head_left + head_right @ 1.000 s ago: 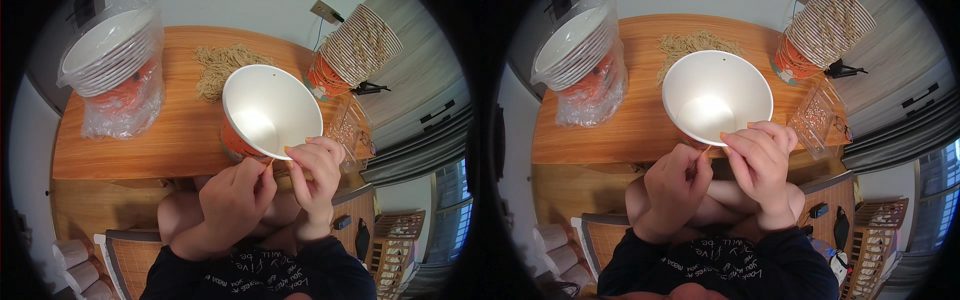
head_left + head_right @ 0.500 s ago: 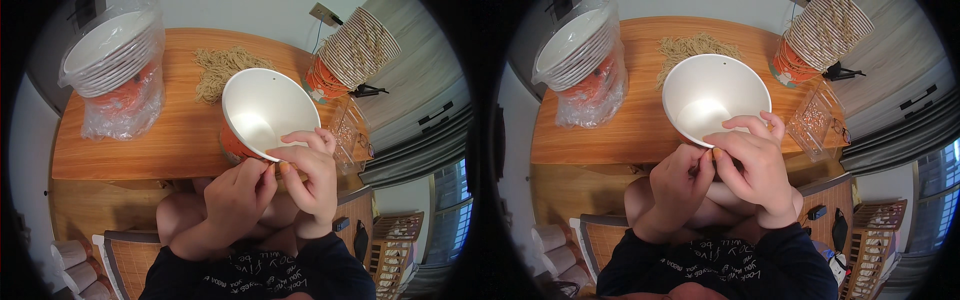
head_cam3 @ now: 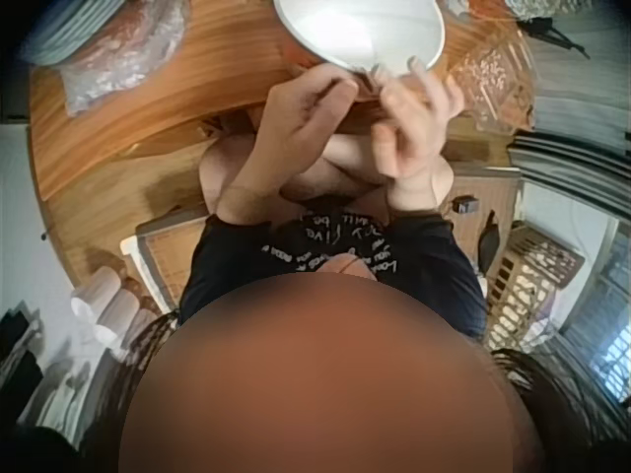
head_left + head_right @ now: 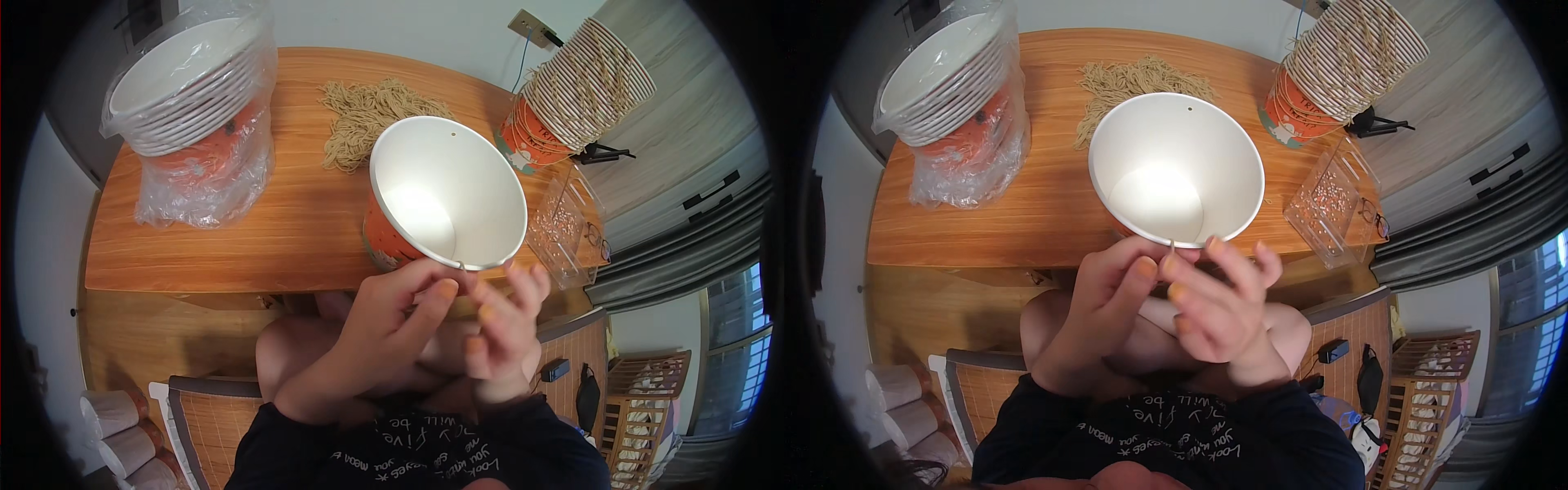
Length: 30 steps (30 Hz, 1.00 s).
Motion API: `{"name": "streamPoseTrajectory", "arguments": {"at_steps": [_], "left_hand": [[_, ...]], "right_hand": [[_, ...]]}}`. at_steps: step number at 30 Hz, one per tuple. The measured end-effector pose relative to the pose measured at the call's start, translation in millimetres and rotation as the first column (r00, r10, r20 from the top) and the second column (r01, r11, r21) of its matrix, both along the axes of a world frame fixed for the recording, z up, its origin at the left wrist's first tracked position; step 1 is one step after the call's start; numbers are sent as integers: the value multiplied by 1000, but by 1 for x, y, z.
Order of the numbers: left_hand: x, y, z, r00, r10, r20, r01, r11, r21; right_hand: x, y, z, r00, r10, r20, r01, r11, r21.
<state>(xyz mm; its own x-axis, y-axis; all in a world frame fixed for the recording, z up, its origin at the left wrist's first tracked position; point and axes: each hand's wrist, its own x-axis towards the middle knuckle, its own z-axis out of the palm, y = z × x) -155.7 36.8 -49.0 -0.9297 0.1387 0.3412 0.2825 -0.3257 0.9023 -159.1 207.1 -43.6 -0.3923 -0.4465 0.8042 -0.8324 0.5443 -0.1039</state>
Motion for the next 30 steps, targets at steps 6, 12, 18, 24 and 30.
{"name": "streamPoseTrajectory", "arguments": {"at_steps": [6, 12, 18, 24, 30], "left_hand": [[-9, 5, -7, 981, -154, 115, 133, 976, 175], [-9, 3, -5, 968, -219, 124, 180, 946, 268], [-10, 4, -10, 965, -219, 144, 184, 958, 219], [-15, 4, -12, 981, -170, 93, 152, 973, 177], [-19, 4, -14, 991, -98, 88, 84, 985, 151]], "right_hand": [[12, 1, -52, 994, -108, 0, 108, 991, 74], [18, -12, -62, 992, -79, 99, 109, 929, -354], [22, -28, -61, 763, 349, 544, 113, 757, -643], [18, -10, -31, 209, 936, 282, 270, 222, -937], [13, 3, -25, 168, 980, 104, 186, 72, -980]]}}
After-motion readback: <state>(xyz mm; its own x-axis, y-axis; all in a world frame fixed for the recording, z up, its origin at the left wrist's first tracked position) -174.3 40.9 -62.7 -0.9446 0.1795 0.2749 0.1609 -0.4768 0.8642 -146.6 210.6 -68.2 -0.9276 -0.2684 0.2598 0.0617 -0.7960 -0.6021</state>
